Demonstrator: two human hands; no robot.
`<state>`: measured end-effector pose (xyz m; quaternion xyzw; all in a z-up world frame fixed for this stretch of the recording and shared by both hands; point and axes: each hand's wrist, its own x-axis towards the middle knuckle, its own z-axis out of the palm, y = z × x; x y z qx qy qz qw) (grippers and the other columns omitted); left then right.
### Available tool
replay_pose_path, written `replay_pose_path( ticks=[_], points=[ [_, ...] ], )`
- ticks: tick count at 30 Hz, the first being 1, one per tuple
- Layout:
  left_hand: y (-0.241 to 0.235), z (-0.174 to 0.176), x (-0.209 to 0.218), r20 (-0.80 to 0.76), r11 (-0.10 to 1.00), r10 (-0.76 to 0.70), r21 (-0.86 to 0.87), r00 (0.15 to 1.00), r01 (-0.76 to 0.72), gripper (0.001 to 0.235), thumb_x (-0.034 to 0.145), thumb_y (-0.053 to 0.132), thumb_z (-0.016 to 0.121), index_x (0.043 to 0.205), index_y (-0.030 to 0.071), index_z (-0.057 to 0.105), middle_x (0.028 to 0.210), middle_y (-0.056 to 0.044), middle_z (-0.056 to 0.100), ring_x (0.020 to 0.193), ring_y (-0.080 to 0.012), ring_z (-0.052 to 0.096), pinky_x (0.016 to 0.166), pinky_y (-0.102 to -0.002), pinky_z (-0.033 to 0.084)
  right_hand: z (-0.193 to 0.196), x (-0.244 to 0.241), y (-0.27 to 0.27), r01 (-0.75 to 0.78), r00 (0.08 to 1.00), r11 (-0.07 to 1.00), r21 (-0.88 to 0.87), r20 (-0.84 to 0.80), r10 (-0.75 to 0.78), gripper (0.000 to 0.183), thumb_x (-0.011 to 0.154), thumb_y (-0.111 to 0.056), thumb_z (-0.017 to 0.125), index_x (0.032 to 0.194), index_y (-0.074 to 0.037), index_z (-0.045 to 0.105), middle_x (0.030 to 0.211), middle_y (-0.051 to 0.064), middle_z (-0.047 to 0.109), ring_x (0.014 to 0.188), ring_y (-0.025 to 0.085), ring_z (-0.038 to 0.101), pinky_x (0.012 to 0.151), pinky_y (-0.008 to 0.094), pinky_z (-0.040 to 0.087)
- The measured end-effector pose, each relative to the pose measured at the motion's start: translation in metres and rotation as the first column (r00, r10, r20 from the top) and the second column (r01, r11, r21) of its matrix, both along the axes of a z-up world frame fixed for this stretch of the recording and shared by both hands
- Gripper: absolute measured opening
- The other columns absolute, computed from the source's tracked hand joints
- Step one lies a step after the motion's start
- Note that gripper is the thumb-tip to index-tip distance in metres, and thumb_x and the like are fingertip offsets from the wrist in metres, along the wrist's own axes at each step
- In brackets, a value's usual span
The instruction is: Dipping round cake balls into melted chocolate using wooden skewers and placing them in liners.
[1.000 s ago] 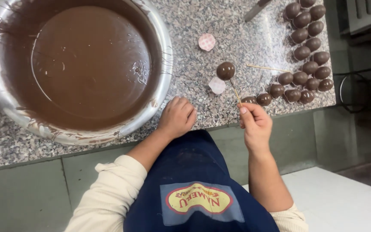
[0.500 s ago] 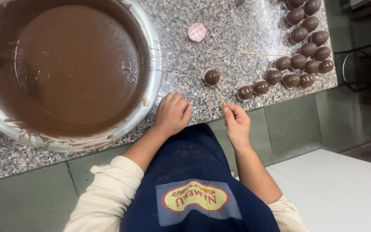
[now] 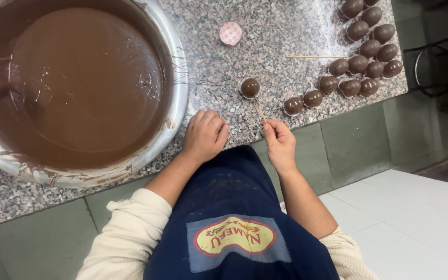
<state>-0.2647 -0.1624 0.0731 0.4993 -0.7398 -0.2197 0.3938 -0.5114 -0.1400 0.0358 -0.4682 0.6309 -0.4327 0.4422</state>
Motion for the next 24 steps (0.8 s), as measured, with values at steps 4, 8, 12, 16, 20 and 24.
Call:
replay_pose_path(
  ticks=[4,8,12,16,20,24],
  points=[
    [0.0,-0.002,0.0,0.01,1.0,-0.001,0.006,1.0,0.001,0.012,0.092,0.016,0.067,0.087,0.005,0.065,0.096,-0.011,0.062,0.091,-0.0315,0.057,0.083,-0.044,0.047,-0.004,-0.002,0.0,-0.011,1.0,1.0,-0.02,-0.015,0.011,0.016,0.103,-0.013,0.067,0.111,0.0,0.071,0.086,-0.008,0.061,0.074,0.0,0.047,0.065,0.017,0.04],
    [0.0,-0.003,-0.001,0.014,1.0,0.0,0.01,1.0,0.0,0.013,0.093,0.017,0.067,0.087,0.005,0.065,0.096,-0.011,0.063,0.092,-0.0314,0.057,0.084,-0.044,0.046,-0.007,-0.005,0.0,-0.018,0.999,1.0,-0.016,-0.032,0.018,0.016,0.103,-0.013,0.067,0.111,0.0,0.071,0.088,-0.007,0.062,0.076,0.001,0.049,0.068,0.017,0.042],
    [0.001,-0.005,-0.001,0.026,0.999,-0.006,0.041,1.0,0.004,0.014,0.094,0.017,0.066,0.087,0.005,0.065,0.096,-0.01,0.063,0.092,-0.03,0.057,0.084,-0.043,0.046,-0.001,-0.003,0.0,-0.025,0.998,1.0,-0.015,-0.049,0.024,0.015,0.103,-0.013,0.067,0.111,0.0,0.071,0.088,-0.007,0.063,0.077,0.001,0.05,0.069,0.018,0.043],
    [0.001,-0.004,-0.002,0.034,0.999,-0.004,0.045,0.999,0.002,0.014,0.094,0.018,0.066,0.088,0.006,0.066,0.096,-0.009,0.063,0.092,-0.0293,0.057,0.084,-0.042,0.046,0.002,-0.002,0.0,-0.025,0.996,1.0,-0.009,-0.089,0.025,0.016,0.102,-0.014,0.068,0.11,0.0,0.072,0.086,-0.007,0.063,0.075,0.001,0.049,0.068,0.018,0.043],
    [0.001,-0.003,-0.003,0.05,0.999,0.004,0.036,0.999,-0.006,0.013,0.094,0.018,0.067,0.088,0.006,0.066,0.096,-0.008,0.063,0.093,-0.0295,0.057,0.085,-0.043,0.046,0.009,-0.001,0.0,-0.041,0.99,0.999,0.021,-0.135,0.043,0.017,0.102,-0.016,0.068,0.11,-0.001,0.073,0.082,-0.006,0.062,0.073,0.002,0.048,0.065,0.019,0.043],
    [0.002,-0.004,-0.005,0.064,0.999,0.01,0.032,0.998,-0.012,0.013,0.094,0.019,0.067,0.089,0.007,0.065,0.099,-0.008,0.064,0.097,-0.0295,0.058,0.087,-0.042,0.046,0.024,0.0,-0.001,-0.073,0.992,0.989,0.127,-0.09,0.084,0.021,0.102,-0.019,0.067,0.114,-0.003,0.072,0.078,-0.006,0.061,0.068,0.003,0.049,0.06,0.02,0.044]
  ],
)
